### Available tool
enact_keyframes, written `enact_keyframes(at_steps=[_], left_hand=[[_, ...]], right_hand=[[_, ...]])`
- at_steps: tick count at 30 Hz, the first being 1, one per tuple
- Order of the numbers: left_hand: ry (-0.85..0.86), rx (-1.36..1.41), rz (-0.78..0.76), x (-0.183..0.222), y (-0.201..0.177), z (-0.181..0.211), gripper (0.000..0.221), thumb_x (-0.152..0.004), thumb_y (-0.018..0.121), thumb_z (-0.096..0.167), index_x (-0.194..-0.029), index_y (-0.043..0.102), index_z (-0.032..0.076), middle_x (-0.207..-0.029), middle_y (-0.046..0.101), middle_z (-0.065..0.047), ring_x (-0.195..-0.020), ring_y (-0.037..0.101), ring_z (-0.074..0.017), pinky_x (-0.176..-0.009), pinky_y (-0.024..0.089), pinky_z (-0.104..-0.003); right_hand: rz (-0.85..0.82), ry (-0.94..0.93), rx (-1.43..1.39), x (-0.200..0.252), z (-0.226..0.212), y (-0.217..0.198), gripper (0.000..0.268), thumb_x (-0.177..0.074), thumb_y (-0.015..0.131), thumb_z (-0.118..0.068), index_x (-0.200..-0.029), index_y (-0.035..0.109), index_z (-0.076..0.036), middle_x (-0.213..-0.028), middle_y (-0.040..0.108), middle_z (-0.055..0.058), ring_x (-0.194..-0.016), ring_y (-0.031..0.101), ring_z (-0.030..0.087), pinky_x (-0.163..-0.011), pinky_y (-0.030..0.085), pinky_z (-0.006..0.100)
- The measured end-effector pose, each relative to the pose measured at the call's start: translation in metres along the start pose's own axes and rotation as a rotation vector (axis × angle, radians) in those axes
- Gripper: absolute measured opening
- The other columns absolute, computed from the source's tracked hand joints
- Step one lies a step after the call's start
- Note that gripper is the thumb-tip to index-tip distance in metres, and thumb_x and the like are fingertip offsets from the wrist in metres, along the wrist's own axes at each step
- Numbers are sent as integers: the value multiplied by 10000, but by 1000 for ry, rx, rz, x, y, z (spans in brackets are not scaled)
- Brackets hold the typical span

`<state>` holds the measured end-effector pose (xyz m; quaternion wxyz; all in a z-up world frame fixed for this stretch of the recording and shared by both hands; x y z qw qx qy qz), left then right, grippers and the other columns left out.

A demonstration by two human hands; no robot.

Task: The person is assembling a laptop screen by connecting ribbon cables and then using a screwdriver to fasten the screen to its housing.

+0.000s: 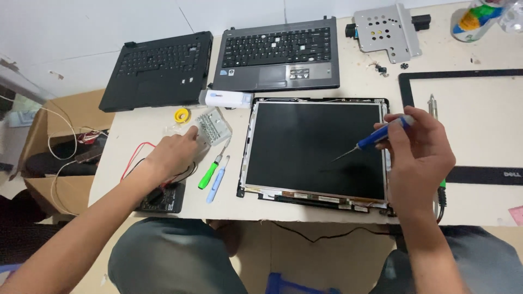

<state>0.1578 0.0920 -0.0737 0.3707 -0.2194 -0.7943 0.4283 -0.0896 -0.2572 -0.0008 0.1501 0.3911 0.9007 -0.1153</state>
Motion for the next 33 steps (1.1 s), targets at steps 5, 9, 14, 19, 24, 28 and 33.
enact_keyframes(at_steps=[5, 9, 14, 19, 24, 28, 33], left_hand=[[41, -17, -62, 7, -20, 4, 270, -984, 466, 157, -1215, 584, 82, -1294, 458, -163, -884, 661, -331, -710, 601, -456], [110, -63, -14, 15, -23, 4, 321, -973, 471, 152, -1282, 548, 119, -1416, 402, -191, -1062, 607, -336, -838, 576, -462], [104, -34, -26, 14, -7, -10, 349, -873, 632, 220, -1183, 610, 61, -1440, 375, -135, -1141, 559, -302, -925, 534, -459], [84, 43, 2, 24, -12, -20, 482, -734, 840, 266, -1147, 624, 146, -1400, 410, -71, -1208, 543, -287, -997, 488, -446], [247, -107, 101, 26, -3, -18, 278, -821, 704, 189, -1093, 720, 136, -1351, 508, -106, -1182, 571, -306, -982, 487, -483], [358, -219, 264, 36, 11, -18, 266, -833, 666, 166, -1095, 700, 199, -1294, 531, -102, -1192, 540, -298, -937, 469, -463], [322, -102, 342, 39, 35, -30, 420, -783, 731, 280, -1179, 625, 195, -1381, 453, -88, -1256, 519, -305, -986, 450, -440]], right_hand=[[0, 12, 3, 2, 2, -7, 219, -1089, 521, -21, -1302, 508, 30, -1158, 642, 198, -1041, 684, 277, -843, 593, 321], [39, -10, 11, 2, 8, -12, 226, -1088, 531, -7, -1305, 519, 56, -1154, 656, 211, -1022, 689, 288, -796, 595, 325], [33, 19, -4, 2, 8, -17, 229, -1087, 530, -7, -1308, 509, 50, -1160, 645, 215, -1038, 684, 284, -825, 596, 323], [31, -27, 19, 0, 5, -13, 226, -1092, 516, 9, -1313, 505, 57, -1163, 646, 229, -1096, 674, 297, -825, 604, 345], [21, -6, -30, -1, 1, -9, 219, -1086, 527, -3, -1301, 511, 31, -1151, 649, 196, -1030, 686, 265, -828, 596, 323], [31, 12, -30, -2, 0, -9, 230, -1076, 535, -20, -1303, 516, 9, -1168, 646, 190, -1043, 688, 268, -848, 607, 336], [36, -1, -29, -2, -1, -9, 219, -1075, 542, -25, -1290, 519, 12, -1157, 650, 180, -1023, 695, 266, -827, 601, 330]])
Point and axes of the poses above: each hand's wrist, its own x-axis away from the middle knuckle, its own y-axis out of the palm, z = x × y, the point moved 2 cm from there along -x, towards the middle knuckle
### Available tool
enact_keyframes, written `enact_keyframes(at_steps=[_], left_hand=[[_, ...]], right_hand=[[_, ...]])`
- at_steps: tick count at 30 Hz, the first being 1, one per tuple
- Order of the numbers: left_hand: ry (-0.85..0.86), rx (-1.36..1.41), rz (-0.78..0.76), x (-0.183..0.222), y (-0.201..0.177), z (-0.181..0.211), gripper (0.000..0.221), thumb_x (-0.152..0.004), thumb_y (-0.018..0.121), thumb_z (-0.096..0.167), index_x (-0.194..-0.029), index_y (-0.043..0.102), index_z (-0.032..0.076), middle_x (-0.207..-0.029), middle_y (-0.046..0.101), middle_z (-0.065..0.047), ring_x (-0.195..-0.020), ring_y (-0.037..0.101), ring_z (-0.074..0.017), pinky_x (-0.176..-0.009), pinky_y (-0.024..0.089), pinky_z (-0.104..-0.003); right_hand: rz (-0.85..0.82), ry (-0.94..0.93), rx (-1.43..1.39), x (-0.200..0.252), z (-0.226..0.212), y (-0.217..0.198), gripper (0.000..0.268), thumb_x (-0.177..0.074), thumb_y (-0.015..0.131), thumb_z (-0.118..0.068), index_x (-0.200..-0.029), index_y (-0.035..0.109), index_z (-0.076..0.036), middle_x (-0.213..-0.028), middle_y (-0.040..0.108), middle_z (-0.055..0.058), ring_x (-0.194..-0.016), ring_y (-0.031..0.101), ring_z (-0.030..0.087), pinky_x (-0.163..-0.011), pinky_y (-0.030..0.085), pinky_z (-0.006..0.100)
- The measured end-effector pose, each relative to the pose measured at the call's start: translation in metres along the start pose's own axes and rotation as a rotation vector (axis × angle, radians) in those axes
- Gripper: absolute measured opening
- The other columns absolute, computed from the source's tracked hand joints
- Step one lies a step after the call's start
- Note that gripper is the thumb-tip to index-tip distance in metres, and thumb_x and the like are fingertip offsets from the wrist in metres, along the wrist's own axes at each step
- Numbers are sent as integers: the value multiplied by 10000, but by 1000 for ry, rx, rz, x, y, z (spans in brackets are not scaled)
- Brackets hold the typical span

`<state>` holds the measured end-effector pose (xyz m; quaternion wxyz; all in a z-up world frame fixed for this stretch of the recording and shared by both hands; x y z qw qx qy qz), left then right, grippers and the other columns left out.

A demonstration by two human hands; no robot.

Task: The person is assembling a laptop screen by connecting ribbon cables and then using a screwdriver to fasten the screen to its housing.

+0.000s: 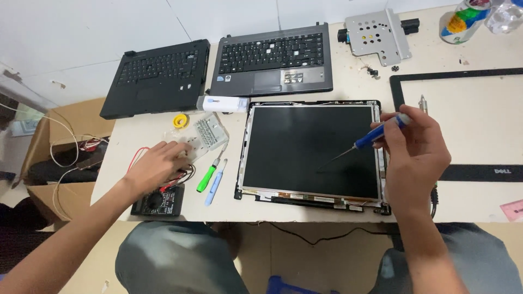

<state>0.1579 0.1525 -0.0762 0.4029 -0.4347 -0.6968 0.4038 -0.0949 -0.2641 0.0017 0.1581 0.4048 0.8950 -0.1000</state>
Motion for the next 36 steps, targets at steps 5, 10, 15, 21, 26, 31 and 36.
enact_keyframes(at_steps=[5, 10, 15, 21, 26, 31, 36], left_hand=[[-13, -29, -108, -13, -4, -8, 534, -843, 653, 164, -1346, 481, 211, -1373, 424, -118, -1236, 513, -286, -1030, 449, -458], [-28, 69, -209, -26, -16, -12, 511, -846, 669, 122, -1333, 523, 176, -1410, 431, -130, -1249, 531, -300, -1012, 470, -469], [-229, 410, -188, -25, -33, -17, 263, -846, 722, 309, -1060, 715, 155, -1296, 536, -83, -1007, 628, -349, -877, 524, -474], [-478, 1015, 338, -8, -80, 24, 99, -820, 754, 162, -884, 708, 103, -969, 710, -29, -867, 666, -140, -659, 557, -289], [-814, 1148, 513, -4, -56, 34, 114, -842, 777, 96, -947, 737, 78, -797, 692, -97, -760, 676, -224, -773, 554, -371], [-985, 1321, 649, -5, -37, 24, 145, -925, 710, 58, -1069, 689, 52, -842, 699, -94, -756, 650, -174, -704, 526, -321], [-1028, 1551, 685, -20, -64, 54, 139, -931, 662, 61, -1069, 670, 60, -811, 683, -53, -714, 561, -92, -639, 448, -213]], right_hand=[[-3, -5, 0, 1, 8, -2, 218, -1070, 543, -17, -1285, 524, 14, -1149, 652, 182, -1023, 693, 260, -824, 595, 310], [10, 18, -4, 0, 9, -2, 220, -1056, 563, -13, -1270, 536, 28, -1137, 657, 182, -1004, 695, 260, -785, 595, 298], [-6, 34, 5, 0, 8, 0, 209, -1052, 547, -34, -1256, 539, 13, -1105, 668, 160, -989, 695, 243, -786, 598, 311], [-40, 184, -205, 7, 13, 13, 212, -1029, 537, -117, -1212, 464, -38, -1091, 633, 145, -1017, 707, 270, -744, 595, 280], [-123, 171, -187, 13, 13, 24, 282, -1037, 486, -85, -1289, 402, 7, -1132, 593, 254, -1045, 666, 360, -843, 579, 370], [-145, 198, -160, 16, 11, 30, 290, -1038, 487, -114, -1298, 393, -24, -1163, 597, 243, -1080, 657, 350, -894, 564, 377], [-150, 251, -205, 19, 15, 36, 299, -1028, 488, -154, -1295, 406, -46, -1153, 609, 226, -1082, 663, 339, -907, 565, 389]])
Point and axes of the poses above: each hand's wrist, its own x-axis away from the middle knuckle, its own y-axis out of the palm, z = x × y, the point moved 2 cm from there along -x, towards the middle knuckle
